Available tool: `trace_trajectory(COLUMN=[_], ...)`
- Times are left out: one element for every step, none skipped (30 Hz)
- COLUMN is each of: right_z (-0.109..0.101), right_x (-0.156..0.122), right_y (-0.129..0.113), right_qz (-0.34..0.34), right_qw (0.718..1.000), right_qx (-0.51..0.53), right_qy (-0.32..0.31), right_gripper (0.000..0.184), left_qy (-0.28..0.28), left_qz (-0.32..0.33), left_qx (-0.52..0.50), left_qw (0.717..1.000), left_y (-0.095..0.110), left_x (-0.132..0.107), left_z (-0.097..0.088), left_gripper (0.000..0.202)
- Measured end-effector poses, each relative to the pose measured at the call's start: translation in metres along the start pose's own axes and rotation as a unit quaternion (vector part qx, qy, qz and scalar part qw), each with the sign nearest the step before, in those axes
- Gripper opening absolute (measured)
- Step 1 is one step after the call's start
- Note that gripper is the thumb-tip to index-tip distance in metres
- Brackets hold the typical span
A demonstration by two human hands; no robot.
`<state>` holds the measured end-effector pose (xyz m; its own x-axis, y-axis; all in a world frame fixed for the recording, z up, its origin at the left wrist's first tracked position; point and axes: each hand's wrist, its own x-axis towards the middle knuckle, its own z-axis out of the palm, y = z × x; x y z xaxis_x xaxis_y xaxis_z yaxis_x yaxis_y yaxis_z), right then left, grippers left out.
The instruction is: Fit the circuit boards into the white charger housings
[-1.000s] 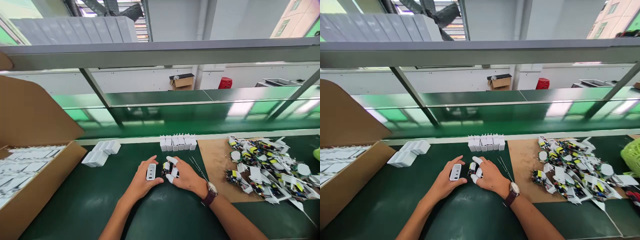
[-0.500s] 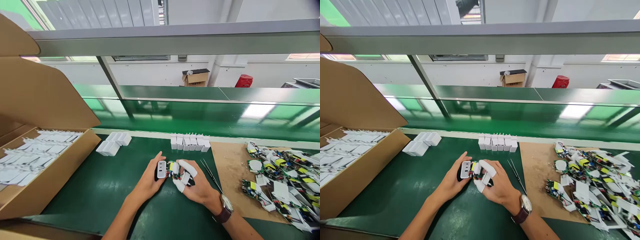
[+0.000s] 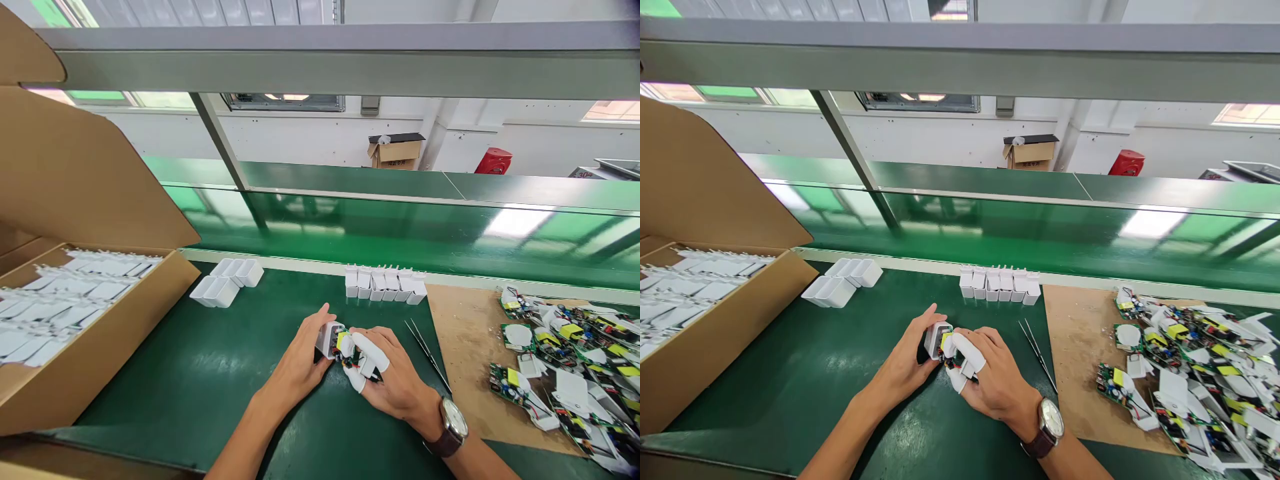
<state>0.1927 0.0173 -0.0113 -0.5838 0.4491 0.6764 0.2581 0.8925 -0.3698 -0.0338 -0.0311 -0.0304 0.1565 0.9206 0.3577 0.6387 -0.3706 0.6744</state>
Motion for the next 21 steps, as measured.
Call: trace_trajectory(right_z=[0.0002,0.0005,0.0009,0.0013,0.0017,0.0023,0.0029,0.0036,0.0043,0.005,0.0054,0.0057,0.0057,0.0054,0.0051,0.0046,0.0042,0.0039,0.0037,0.0037,0.0037], right_x=[0.0,0.0,-0.0001,-0.0002,-0.0006,-0.0011,-0.0018,-0.0026,-0.0036,-0.0044,-0.0051,-0.0054,-0.0054,-0.005,-0.0043,-0.0035,-0.0029,-0.0024,-0.0021,-0.0021,-0.0023], right_y=[-0.0001,-0.0002,-0.0001,0.0001,0.0004,0.0008,0.0014,0.0021,0.0027,0.0033,0.0038,0.0041,0.0042,0.0042,0.0041,0.0041,0.0042,0.0044,0.0048,0.0052,0.0056], right_qz=[0.002,0.006,0.008,0.009,0.011,0.013,0.015,0.017,0.02,0.023,0.024,0.025,0.025,0.025,0.026,0.027,0.029,0.031,0.032,0.033,0.034], right_qw=[1.0,1.0,1.0,1.0,1.0,1.0,1.0,1.0,0.999,0.999,0.999,0.999,0.999,0.999,0.999,0.999,0.999,0.999,0.999,0.999,0.999], right_qx=[-0.001,-0.002,-0.002,-0.002,-0.001,0.0,0.002,0.003,0.004,0.004,0.005,0.005,0.005,0.004,0.003,0.003,0.003,0.005,0.007,0.01,0.013], right_qy=[-0.004,-0.007,-0.009,-0.011,-0.013,-0.017,-0.021,-0.025,-0.029,-0.031,-0.031,-0.029,-0.026,-0.024,-0.022,-0.023,-0.024,-0.025,-0.026,-0.027,-0.028], right_gripper=[0.064,0.066,0.067,0.067,0.067,0.068,0.068,0.068,0.069,0.07,0.07,0.07,0.07,0.07,0.069,0.068,0.068,0.067,0.067,0.067,0.067], left_qy=[-0.003,-0.005,-0.006,-0.007,-0.006,-0.006,-0.008,-0.009,-0.011,-0.014,-0.017,-0.019,-0.02,-0.021,-0.021,-0.02,-0.018,-0.018,-0.018,-0.019,-0.02], left_qz=[-0.001,-0.002,-0.002,-0.001,0.001,0.003,0.004,0.005,0.005,0.004,0.002,-0.001,-0.003,-0.005,-0.006,-0.006,-0.005,-0.005,-0.005,-0.005,-0.007], left_qx=[0.0,0.0,0.0,0.001,0.003,0.004,0.005,0.006,0.006,0.006,0.005,0.004,0.003,0.002,0.002,0.001,0.001,0.001,0.0,0.0,-0.001], left_qw=[1.0,1.0,1.0,1.0,1.0,1.0,1.0,1.0,1.0,1.0,1.0,1.0,1.0,1.0,1.0,1.0,1.0,1.0,1.0,1.0,1.0], left_y=[0.0003,0.0006,0.0009,0.0012,0.0013,0.0013,0.0012,0.001,0.0008,0.0007,0.0006,0.0006,0.0006,0.0007,0.0008,0.0008,0.0007,0.0006,0.0004,0.0001,-0.0001], left_x=[0.0001,0.0001,0.0002,0.0003,0.0004,0.0004,0.0004,0.0003,0.0001,0.0,-0.0002,-0.0003,-0.0003,-0.0003,-0.0002,-0.0001,-0.0001,-0.0001,-0.0002,-0.0003,-0.0005], left_z=[0.0001,0.0001,0.0001,0.0,-0.0001,-0.0001,0.0,0.0001,0.0002,0.0005,0.0007,0.0009,0.0011,0.0013,0.0014,0.0013,0.0012,0.001,0.0007,0.0003,0.0], left_gripper=[0.08,0.079,0.078,0.076,0.074,0.072,0.072,0.071,0.07,0.07,0.071,0.072,0.073,0.075,0.076,0.078,0.078,0.078,0.078,0.078,0.077])
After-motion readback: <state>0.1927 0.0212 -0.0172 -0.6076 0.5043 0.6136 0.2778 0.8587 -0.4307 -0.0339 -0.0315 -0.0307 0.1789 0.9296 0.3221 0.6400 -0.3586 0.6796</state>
